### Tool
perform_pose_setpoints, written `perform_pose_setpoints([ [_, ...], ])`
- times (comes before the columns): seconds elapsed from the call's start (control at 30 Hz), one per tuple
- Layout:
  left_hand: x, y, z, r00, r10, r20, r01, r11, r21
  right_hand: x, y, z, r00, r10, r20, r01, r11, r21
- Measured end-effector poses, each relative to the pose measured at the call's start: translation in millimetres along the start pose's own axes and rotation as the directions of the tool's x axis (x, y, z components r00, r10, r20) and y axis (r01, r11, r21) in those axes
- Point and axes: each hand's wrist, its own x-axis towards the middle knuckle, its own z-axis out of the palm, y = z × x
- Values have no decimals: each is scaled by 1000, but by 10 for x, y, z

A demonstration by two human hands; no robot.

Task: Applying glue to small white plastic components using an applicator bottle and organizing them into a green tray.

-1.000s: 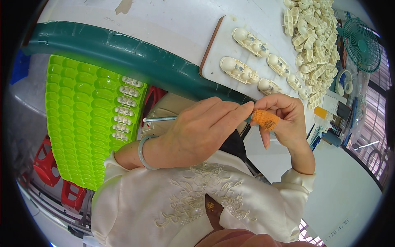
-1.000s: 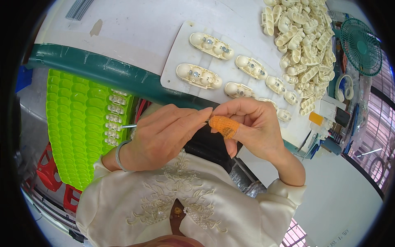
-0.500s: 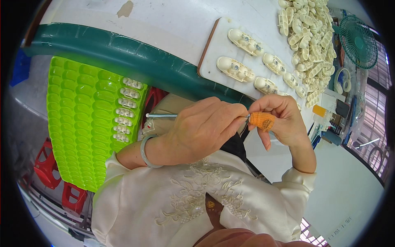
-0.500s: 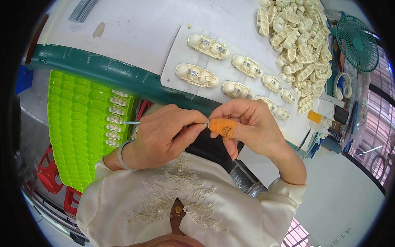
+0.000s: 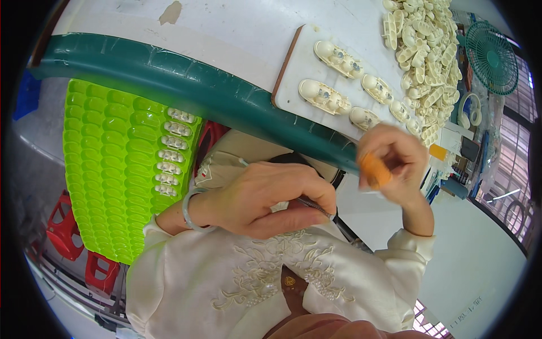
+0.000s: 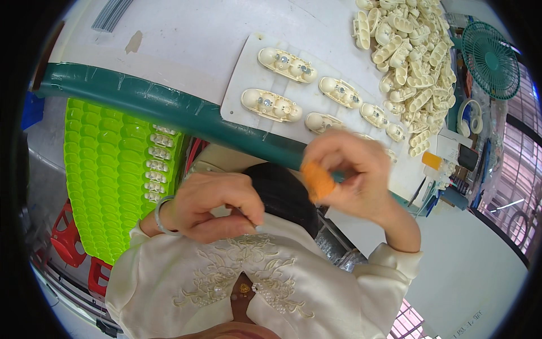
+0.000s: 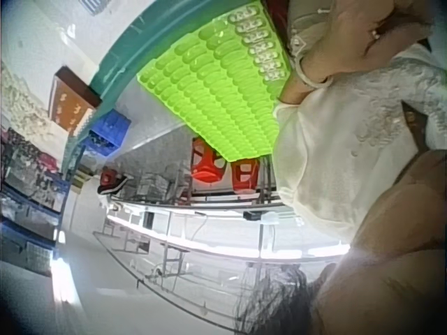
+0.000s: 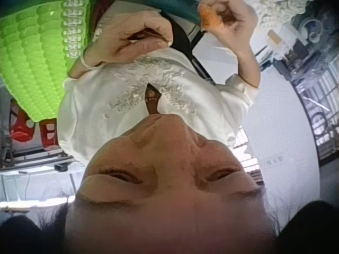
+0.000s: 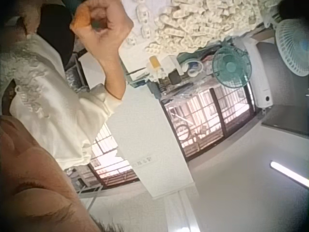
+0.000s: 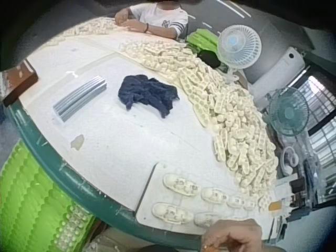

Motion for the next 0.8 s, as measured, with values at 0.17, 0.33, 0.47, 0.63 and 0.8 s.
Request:
perform_pose_setpoints([
  [0.17, 81, -70, -55, 951, 224, -214, -76, 838, 540, 348, -129, -140, 749, -594, 296, 549, 305, -778],
  [0.33, 118, -147, -40, 939, 327, -103, -139, 637, 758, 484, -26, -197, 569, -610, 551, 722, 51, -690],
  [0.47, 145, -170, 2, 934, 343, -106, -124, 586, 801, 513, -54, -190, 550, -590, 592, 724, -17, -690],
  [0.63, 153, -257, -6, 911, 390, -132, -134, 584, 800, 522, -65, -198, 566, -557, 607, 721, -22, -693],
  [0.8, 122, -231, -23, 933, 347, -91, -134, 573, 808, 509, -64, -191, 583, -550, 597, 709, -14, -705],
])
